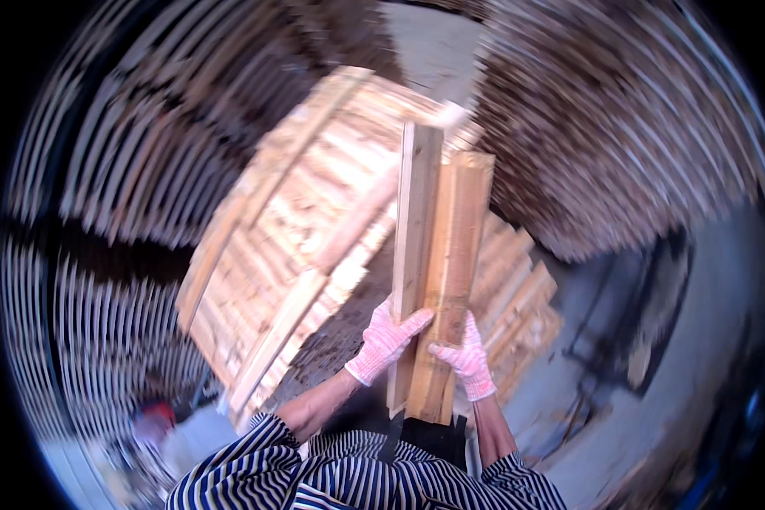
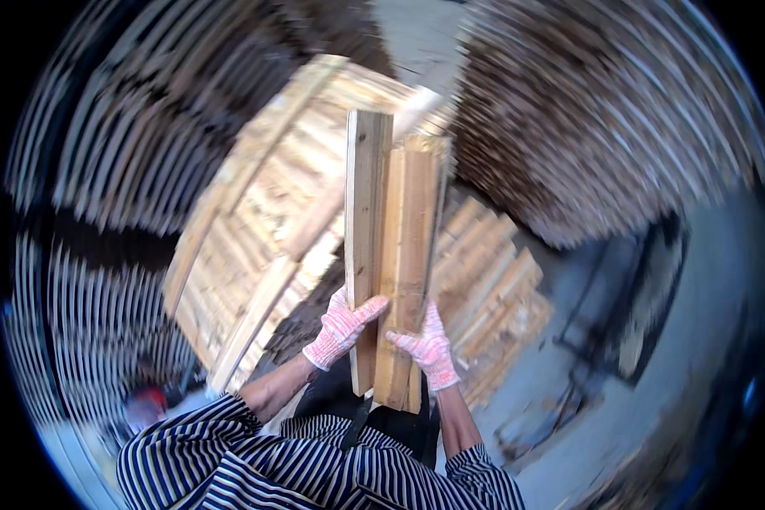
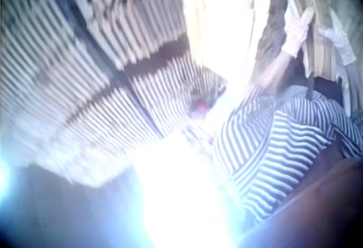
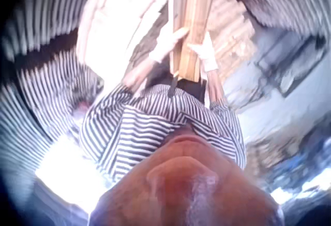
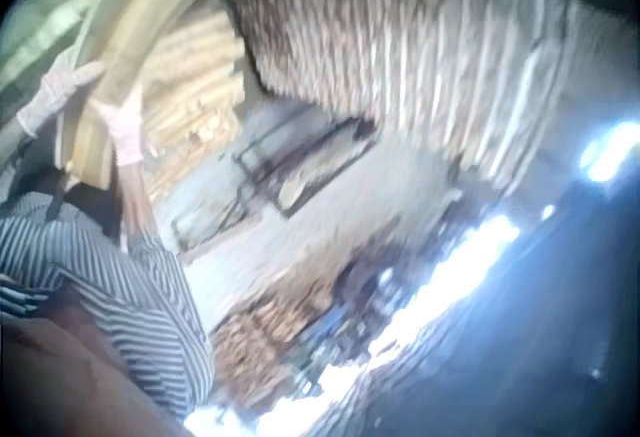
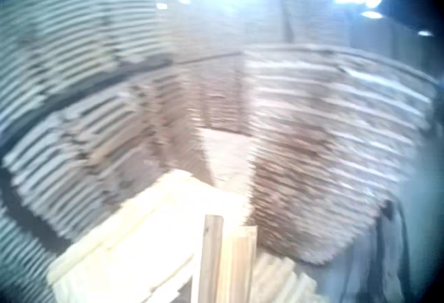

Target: The person repeatedly picks up bundles of wooden planks from a large pile and stacks them onto a growing vertical stack. The person wears pink gloves and handles the planks by hand, aligning them as they build the stack higher.

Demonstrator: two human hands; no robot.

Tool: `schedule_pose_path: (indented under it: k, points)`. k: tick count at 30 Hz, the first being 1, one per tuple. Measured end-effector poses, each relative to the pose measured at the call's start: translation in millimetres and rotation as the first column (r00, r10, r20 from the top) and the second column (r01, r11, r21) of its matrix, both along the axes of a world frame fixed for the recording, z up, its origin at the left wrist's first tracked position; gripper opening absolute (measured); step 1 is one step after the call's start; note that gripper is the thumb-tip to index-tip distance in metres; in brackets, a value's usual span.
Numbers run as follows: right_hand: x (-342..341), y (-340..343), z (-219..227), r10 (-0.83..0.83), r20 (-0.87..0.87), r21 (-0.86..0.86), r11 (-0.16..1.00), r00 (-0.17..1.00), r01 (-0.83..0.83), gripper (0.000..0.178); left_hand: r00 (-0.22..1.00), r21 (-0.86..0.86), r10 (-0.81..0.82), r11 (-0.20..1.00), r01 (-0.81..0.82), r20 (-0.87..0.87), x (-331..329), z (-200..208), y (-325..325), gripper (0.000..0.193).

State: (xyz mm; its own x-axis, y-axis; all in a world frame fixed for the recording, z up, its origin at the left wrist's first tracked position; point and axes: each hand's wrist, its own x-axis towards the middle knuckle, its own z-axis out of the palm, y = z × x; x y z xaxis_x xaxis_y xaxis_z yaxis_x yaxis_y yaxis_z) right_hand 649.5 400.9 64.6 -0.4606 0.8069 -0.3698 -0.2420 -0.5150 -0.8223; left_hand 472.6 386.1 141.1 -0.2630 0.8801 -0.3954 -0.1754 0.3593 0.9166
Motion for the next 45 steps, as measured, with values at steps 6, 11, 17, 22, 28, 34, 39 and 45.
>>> schedule_pose_path:
  k: [6,11,17,22,28,34,39,45]
  points:
    - [-122,38,121,0.222,-0.049,0.439,0.881,0.974,-0.178,0.125,0.938,0.264,0.345,0.901,-0.344,0.045,-92,122,-36,0.057]
    - [-240,59,170,0.372,-0.073,0.730,0.652,0.925,-0.205,0.101,0.893,0.386,0.450,0.823,-0.416,0.002,-156,196,-63,0.090]
    - [-364,33,178,0.626,0.145,0.727,0.458,0.766,-0.512,0.103,0.769,0.519,0.600,0.739,-0.430,-0.218,-255,139,-116,0.073]
    - [-435,16,101,0.487,0.208,0.863,0.316,0.848,-0.394,0.097,0.747,0.330,0.565,0.671,-0.663,0.351,-333,20,-137,0.076]
    - [-472,-1,172,0.349,0.569,0.629,0.399,0.745,-0.667,0.110,0.435,0.144,0.838,0.500,-0.854,-0.329,-379,40,-131,0.069]
    - [-466,-3,130,0.624,0.229,0.218,0.715,0.747,-0.664,0.096,0.568,0.090,0.734,0.581,-0.809,0.373,-394,45,-204,0.062]
    - [-465,18,71,0.283,0.915,0.158,0.406,0.289,-0.900,0.098,0.627,-0.273,0.742,0.569,-0.776,-0.236,-421,-49,-304,0.093]
    - [-469,-21,60,-0.144,0.956,0.288,0.279,0.257,-0.916,0.094,0.487,-0.298,0.359,0.468,-0.832,-0.796,-398,-62,-273,0.114]
